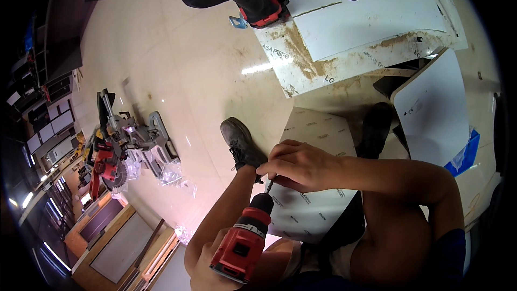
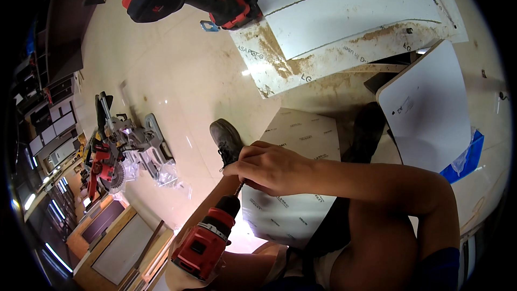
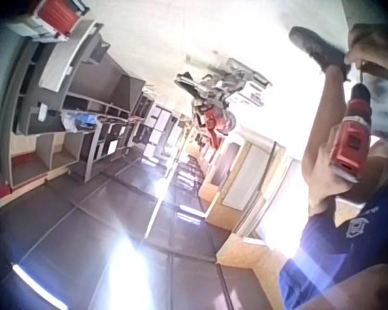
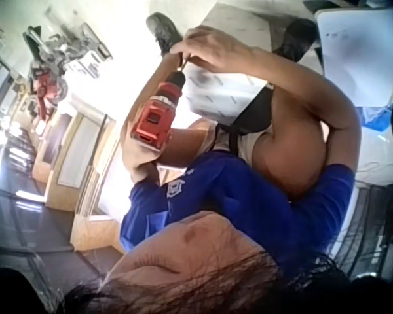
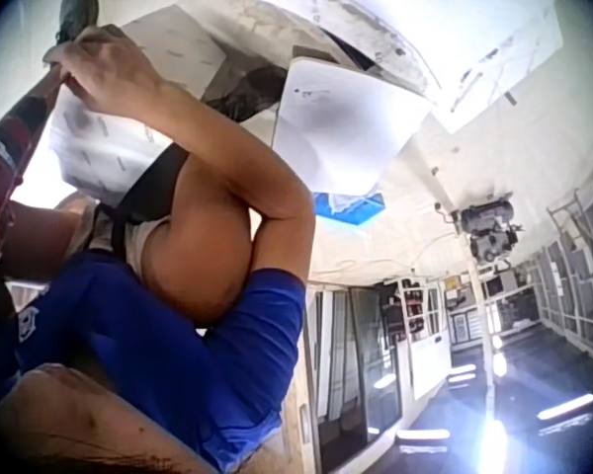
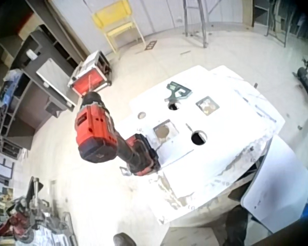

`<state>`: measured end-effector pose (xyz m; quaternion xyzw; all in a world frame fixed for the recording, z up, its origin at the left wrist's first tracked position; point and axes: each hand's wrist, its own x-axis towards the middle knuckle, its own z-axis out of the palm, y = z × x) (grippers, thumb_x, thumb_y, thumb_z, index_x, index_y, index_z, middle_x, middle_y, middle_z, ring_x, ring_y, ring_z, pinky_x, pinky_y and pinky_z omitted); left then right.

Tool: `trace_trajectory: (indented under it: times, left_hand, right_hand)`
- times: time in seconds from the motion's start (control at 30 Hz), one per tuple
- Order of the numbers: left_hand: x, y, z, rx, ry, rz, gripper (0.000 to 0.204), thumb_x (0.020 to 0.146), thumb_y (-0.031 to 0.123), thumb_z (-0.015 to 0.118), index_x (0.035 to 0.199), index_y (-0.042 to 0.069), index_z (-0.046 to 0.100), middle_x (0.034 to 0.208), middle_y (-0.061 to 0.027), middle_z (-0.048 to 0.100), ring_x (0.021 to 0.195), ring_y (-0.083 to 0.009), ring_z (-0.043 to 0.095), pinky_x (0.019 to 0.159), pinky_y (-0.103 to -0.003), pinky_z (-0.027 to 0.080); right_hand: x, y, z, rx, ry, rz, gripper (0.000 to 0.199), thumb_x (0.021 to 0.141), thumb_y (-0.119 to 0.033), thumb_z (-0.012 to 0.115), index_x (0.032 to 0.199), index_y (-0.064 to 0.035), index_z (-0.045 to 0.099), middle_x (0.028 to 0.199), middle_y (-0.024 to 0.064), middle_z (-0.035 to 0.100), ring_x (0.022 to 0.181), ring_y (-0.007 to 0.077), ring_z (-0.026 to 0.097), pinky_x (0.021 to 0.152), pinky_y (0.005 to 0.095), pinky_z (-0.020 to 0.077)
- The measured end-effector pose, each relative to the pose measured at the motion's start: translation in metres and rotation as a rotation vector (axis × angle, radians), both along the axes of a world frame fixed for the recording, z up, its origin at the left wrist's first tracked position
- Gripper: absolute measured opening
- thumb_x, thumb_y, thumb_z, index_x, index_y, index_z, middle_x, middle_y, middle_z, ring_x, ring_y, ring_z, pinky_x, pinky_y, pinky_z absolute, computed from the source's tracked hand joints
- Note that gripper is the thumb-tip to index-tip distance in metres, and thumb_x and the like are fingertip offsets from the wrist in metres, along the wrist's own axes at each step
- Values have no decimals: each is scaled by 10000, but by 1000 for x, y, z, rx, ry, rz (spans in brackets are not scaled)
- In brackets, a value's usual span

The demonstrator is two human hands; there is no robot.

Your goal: The person assembles a wooden box by drilling screws into the corners of the panels using a cordless drill. They then attach a metal frame to the box.

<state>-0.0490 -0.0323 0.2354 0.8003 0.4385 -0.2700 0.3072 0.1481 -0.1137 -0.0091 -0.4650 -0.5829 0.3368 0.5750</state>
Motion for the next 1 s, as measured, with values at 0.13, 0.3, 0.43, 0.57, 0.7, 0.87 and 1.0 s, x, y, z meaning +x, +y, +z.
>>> trace_trajectory:
  times: [0.13,0.3,0.43,0.57,0.7,0.87,1.0]
  left_hand:
    - [8,13,-2,-123,120,-440,559,685,257,786,1179,70,604,1043,-99,637,897,-289,643,778,-395,518]
    - [23,1,-3,-140,302,198,409,734,191,757,1115,69,672,1011,-91,696,830,-247,687,679,-354,565]
    - [14,2,5,-59,78,183,598,591,227,841,1131,74,634,925,-111,708,798,-297,684,724,-422,541]
    - [14,3,12,-228,254,340,636,732,305,801,1260,33,573,1173,-196,649,1057,-311,643,903,-434,500]
    - [8,3,6,-196,170,293,575,699,298,800,1191,67,612,1107,-141,657,957,-289,651,822,-411,499]
    - [-5,4,-6,-159,110,224,501,658,288,798,1104,109,660,1025,-73,666,834,-263,661,720,-382,498]
    - [32,9,6,19,199,-227,525,622,380,804,1076,149,677,997,-20,649,750,-272,644,714,-396,454]
  right_hand:
    - [0,0,-1,8,2,4,414,818,-5,690,1193,-72,527,878,39,688,939,229,641,915,385,505]
    - [-2,0,-3,25,-13,-13,431,815,-3,695,1201,-70,516,868,41,691,934,232,645,903,389,509]
    - [0,2,-2,37,0,-45,451,805,-3,707,1205,-71,508,856,48,690,933,233,648,881,389,518]
    - [2,3,1,17,7,-10,467,794,-5,720,1203,-71,503,866,44,691,934,232,652,865,386,525]
    - [0,2,0,21,5,-25,483,785,-11,730,1209,-74,508,877,37,686,931,230,654,861,390,526]
    - [2,2,-3,8,14,4,554,723,7,772,1230,-53,556,990,62,680,944,261,655,872,407,528]
    - [0,3,-5,-48,59,93,671,703,27,782,1306,-49,496,1048,102,662,972,296,651,877,406,529]
